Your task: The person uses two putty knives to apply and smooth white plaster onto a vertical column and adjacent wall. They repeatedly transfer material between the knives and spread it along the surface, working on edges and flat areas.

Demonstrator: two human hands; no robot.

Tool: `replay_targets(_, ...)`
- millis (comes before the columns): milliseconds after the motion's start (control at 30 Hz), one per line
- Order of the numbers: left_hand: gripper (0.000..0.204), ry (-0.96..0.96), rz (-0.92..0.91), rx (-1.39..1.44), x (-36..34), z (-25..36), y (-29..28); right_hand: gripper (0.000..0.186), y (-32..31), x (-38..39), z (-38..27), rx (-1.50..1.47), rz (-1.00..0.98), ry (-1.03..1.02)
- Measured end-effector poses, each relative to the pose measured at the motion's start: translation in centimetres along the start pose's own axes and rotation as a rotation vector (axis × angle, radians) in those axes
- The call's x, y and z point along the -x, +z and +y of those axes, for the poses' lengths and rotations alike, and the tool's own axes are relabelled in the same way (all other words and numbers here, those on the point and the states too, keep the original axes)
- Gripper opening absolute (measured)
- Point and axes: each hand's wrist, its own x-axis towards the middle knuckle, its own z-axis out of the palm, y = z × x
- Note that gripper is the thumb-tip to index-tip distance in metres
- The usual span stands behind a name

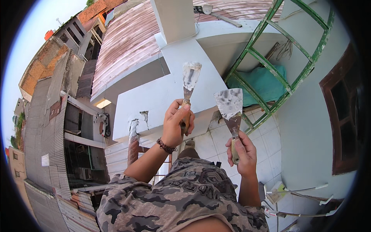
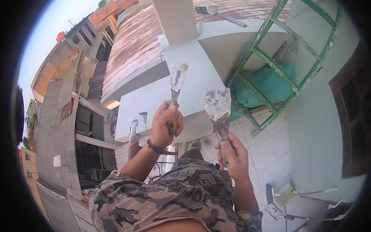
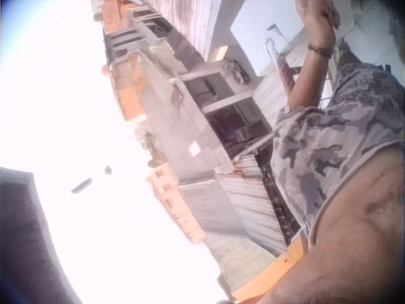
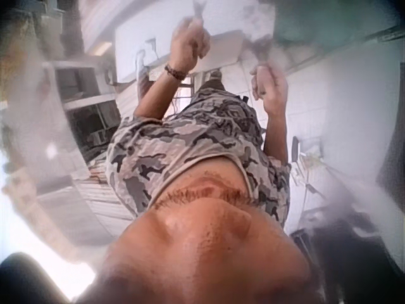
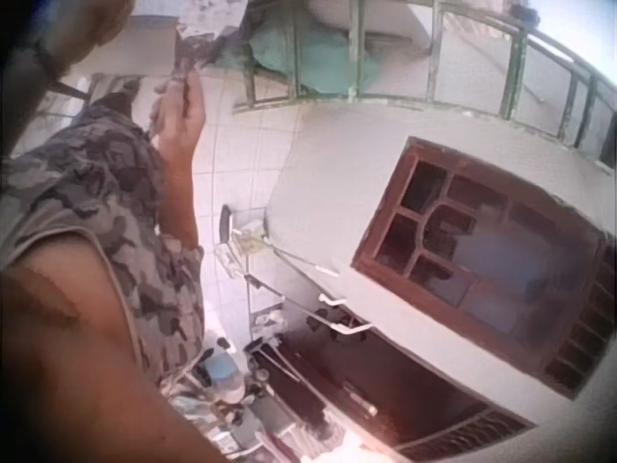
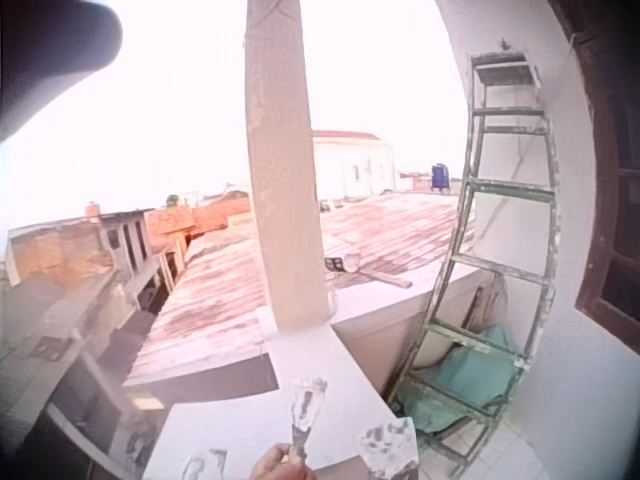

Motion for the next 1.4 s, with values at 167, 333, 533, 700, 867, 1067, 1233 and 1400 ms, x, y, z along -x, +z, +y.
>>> replay_targets(167, 0.03, 0.134, 0.046, -0.031, -3.6, 1.9, -3.5, 0.042, 3.5, -5.9, -1.4, 0.043, -0.096, -0.008)
replay_targets(333, 0.028, 0.13, 0.06, -0.028, -6.3, 4.5, -7.6, 0.042, 6.9, -12.4, -0.3, 0.084, -0.159, 0.0)
replay_targets(533, 0.028, 0.186, 0.128, -0.043, -9.0, 7.0, -13.0, 0.04, 12.5, -18.0, 0.0, 0.137, -0.198, 0.07)
replay_targets(700, 0.029, 0.196, 0.185, -0.063, -11.6, 8.0, -16.6, 0.039, 13.9, -21.4, 1.7, 0.191, -0.137, 0.107)
replay_targets(867, 0.034, 0.224, 0.248, -0.225, -15.4, 9.6, -17.7, 0.04, 11.8, -22.5, 2.3, 0.235, 0.011, 0.18)
replay_targets(1067, 0.037, 0.282, 0.325, -0.577, -23.2, 13.2, -19.6, 0.04, 8.8, -24.4, 1.2, 0.413, 0.177, 0.178)
replay_targets(1233, 0.042, 0.322, 0.346, -0.714, -29.1, 16.1, -18.9, 0.041, 7.4, -25.9, 1.3, 0.454, 0.2, 0.193)
replay_targets(1400, 0.042, 0.279, 0.402, -0.82, -32.5, 17.0, -18.5, 0.041, 7.2, -27.6, 1.8, 0.482, 0.156, 0.242)
